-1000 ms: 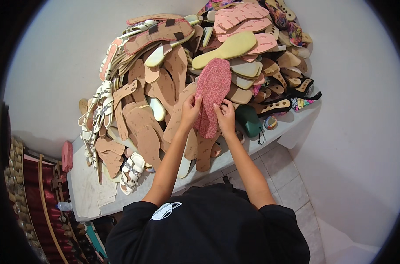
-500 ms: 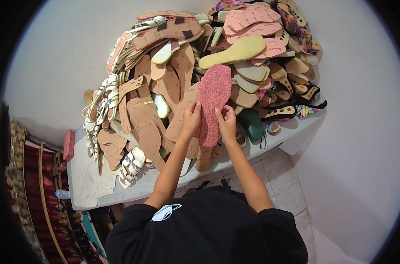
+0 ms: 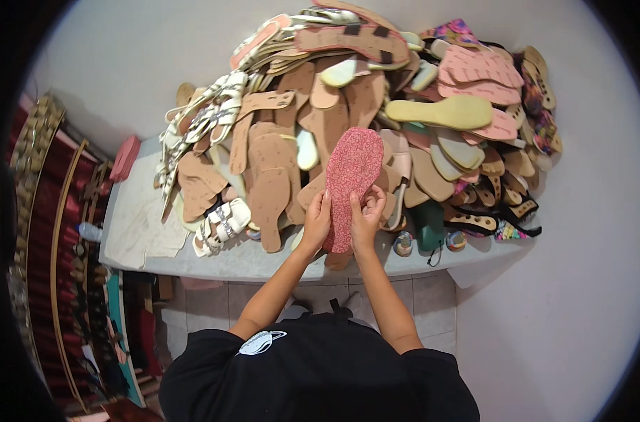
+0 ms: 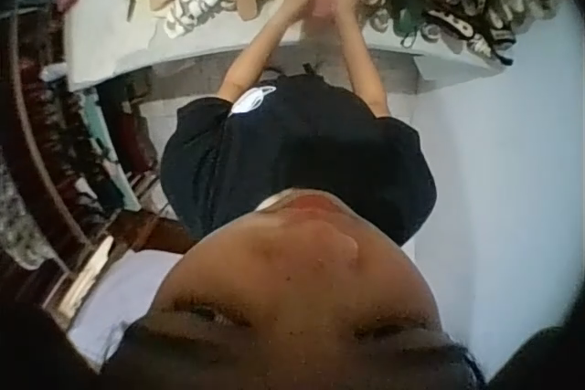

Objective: Organizing and inspecting shoe insoles and sandals on a worktable.

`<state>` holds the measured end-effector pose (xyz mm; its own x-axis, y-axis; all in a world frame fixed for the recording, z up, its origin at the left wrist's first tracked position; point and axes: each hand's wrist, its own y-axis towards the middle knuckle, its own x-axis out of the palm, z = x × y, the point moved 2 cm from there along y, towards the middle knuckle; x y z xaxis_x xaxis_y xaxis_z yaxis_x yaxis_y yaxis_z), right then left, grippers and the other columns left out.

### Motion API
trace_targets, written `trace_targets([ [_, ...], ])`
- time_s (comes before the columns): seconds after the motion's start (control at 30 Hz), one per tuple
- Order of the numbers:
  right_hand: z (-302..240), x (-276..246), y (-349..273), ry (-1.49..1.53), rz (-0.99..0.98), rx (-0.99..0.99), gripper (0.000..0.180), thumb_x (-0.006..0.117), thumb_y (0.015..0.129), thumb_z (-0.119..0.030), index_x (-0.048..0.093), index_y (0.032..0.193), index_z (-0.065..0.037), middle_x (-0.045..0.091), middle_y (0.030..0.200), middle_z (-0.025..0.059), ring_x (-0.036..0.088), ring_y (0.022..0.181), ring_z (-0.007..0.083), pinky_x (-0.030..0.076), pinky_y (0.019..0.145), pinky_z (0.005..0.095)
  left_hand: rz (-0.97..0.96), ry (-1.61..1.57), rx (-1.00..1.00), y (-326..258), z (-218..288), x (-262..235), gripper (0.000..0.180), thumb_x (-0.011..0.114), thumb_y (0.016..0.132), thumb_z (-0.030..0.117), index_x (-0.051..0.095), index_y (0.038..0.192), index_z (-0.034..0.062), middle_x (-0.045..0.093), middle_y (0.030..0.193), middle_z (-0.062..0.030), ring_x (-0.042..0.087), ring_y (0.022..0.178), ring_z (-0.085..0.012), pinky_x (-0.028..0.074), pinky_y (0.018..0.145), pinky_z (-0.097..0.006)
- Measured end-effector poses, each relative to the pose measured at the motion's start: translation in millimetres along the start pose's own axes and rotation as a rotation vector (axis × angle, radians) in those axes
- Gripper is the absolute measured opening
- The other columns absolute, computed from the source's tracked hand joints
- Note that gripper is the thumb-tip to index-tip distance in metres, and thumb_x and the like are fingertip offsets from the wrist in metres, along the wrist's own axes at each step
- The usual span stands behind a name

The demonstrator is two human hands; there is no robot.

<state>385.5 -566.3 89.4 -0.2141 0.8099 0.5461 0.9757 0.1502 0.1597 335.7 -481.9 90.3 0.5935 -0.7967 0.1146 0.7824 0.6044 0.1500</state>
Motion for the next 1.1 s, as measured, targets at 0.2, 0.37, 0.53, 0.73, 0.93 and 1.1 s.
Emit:
trace_targets([
  [0.2,19,64,-38,0.028,-0.111,0.127,0.040,0.059,0.081,-0.005,0.037,0.115,-0.002,0.050,0.101,0.0070,0.047,0.093,0.0121,0.038,0.083,0.0249,0.036,-0.036,0.053,-20,22,-72,0.034,0.042,0.092,0.025,0.043,0.112,-0.0032,0.052,0.104,-0.0104,0.047,0.097,-0.0129,0.038,0.085,-0.026],
  [0.37,58,127,-93,0.060,-0.218,0.196,0.039,0.058,0.082,-0.004,0.040,0.116,-0.001,0.050,0.104,0.0060,0.047,0.095,0.0120,0.038,0.084,0.0251,0.081,-0.146,0.018,-44,22,-166,0.037,0.049,0.089,0.018,0.036,0.119,-0.0006,0.051,0.108,-0.0085,0.047,0.100,-0.0114,0.038,0.087,-0.025],
  [0.53,103,193,-151,-0.016,-0.366,0.275,0.042,0.058,0.082,-0.006,0.041,0.120,0.002,0.051,0.106,0.0069,0.049,0.097,0.0124,0.040,0.085,0.0252,0.193,-0.290,-0.003,-63,39,-264,0.036,0.050,0.089,0.015,0.037,0.118,-0.0005,0.051,0.110,-0.0089,0.050,0.098,-0.0112,0.040,0.085,-0.025],
  [0.73,157,273,-223,-0.089,-0.619,0.363,0.044,0.057,0.082,-0.006,0.040,0.122,0.003,0.051,0.112,0.0094,0.050,0.099,0.0133,0.040,0.087,0.0263,0.315,-0.278,-0.003,-94,41,-387,0.034,0.048,0.089,0.015,0.037,0.118,0.0001,0.051,0.110,-0.0076,0.050,0.100,-0.0108,0.040,0.086,-0.026],
  [0.93,207,350,-283,-0.084,-0.804,0.463,0.043,0.057,0.083,-0.007,0.041,0.121,0.002,0.052,0.110,0.0094,0.051,0.097,0.0134,0.041,0.085,0.0259,0.463,-0.300,-0.044,-130,52,-496,0.036,0.045,0.091,0.021,0.038,0.119,-0.0007,0.051,0.110,-0.0068,0.049,0.099,-0.0105,0.039,0.085,-0.025],
  [1.1,237,407,-323,-0.065,-0.920,0.546,0.043,0.059,0.081,-0.008,0.043,0.120,0.003,0.054,0.103,0.0083,0.052,0.091,0.0122,0.042,0.080,0.0247,0.598,-0.297,-0.009,-150,60,-563,0.037,0.047,0.090,0.020,0.039,0.120,-0.0019,0.052,0.109,-0.0072,0.049,0.098,-0.0109,0.039,0.086,-0.025],
])
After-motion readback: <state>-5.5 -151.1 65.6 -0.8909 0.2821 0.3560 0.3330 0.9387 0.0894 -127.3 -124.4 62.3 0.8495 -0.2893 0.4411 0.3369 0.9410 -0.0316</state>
